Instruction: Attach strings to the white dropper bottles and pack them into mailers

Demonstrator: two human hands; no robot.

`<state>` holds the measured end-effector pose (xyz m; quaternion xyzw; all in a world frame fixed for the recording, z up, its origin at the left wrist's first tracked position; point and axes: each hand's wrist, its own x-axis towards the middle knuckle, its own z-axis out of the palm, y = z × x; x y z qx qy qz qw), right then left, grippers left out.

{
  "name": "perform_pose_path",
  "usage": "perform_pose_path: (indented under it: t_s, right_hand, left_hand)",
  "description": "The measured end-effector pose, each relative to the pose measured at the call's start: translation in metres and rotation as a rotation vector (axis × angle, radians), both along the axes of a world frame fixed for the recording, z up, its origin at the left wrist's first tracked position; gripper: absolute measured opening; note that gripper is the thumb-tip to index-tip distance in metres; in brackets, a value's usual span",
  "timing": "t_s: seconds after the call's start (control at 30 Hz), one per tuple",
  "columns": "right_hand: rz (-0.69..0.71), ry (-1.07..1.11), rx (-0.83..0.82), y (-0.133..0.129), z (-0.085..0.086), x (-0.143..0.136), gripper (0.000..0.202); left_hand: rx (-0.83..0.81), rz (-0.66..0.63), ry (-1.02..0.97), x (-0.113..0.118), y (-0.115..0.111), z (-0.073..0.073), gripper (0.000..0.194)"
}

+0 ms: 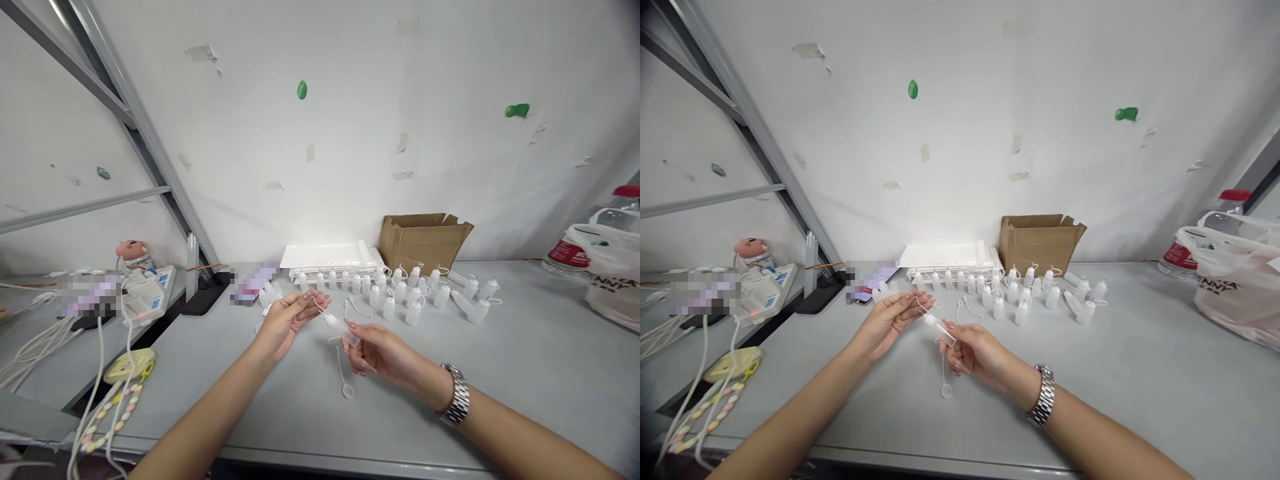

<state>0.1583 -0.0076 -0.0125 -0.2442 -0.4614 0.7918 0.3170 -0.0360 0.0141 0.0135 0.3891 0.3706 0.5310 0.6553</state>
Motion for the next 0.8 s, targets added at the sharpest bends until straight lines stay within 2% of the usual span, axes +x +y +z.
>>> perform_pose_path:
  t_s: [0.33, 0.53, 0.8]
  right_hand:
    - [-0.077, -0.065, 0.104, -0.005, 0.010, -0.002, 0.047]
    - [-0.089, -0.103, 0.117, -0.007, 0.012, -0.004, 0.049]
    - [-0.069, -0.121, 0.121, -0.008, 0.013, -0.003, 0.049]
  left_hand:
    - [-0.028, -0.031, -0.031, 0.001, -0.003, -0.003, 0.016]
    - [-0.040, -0.069, -0.046, 0.005, -0.003, -0.010, 0.019]
    - [-0.027, -0.078, -0.020, 0.003, -0.002, -0.010, 0.022]
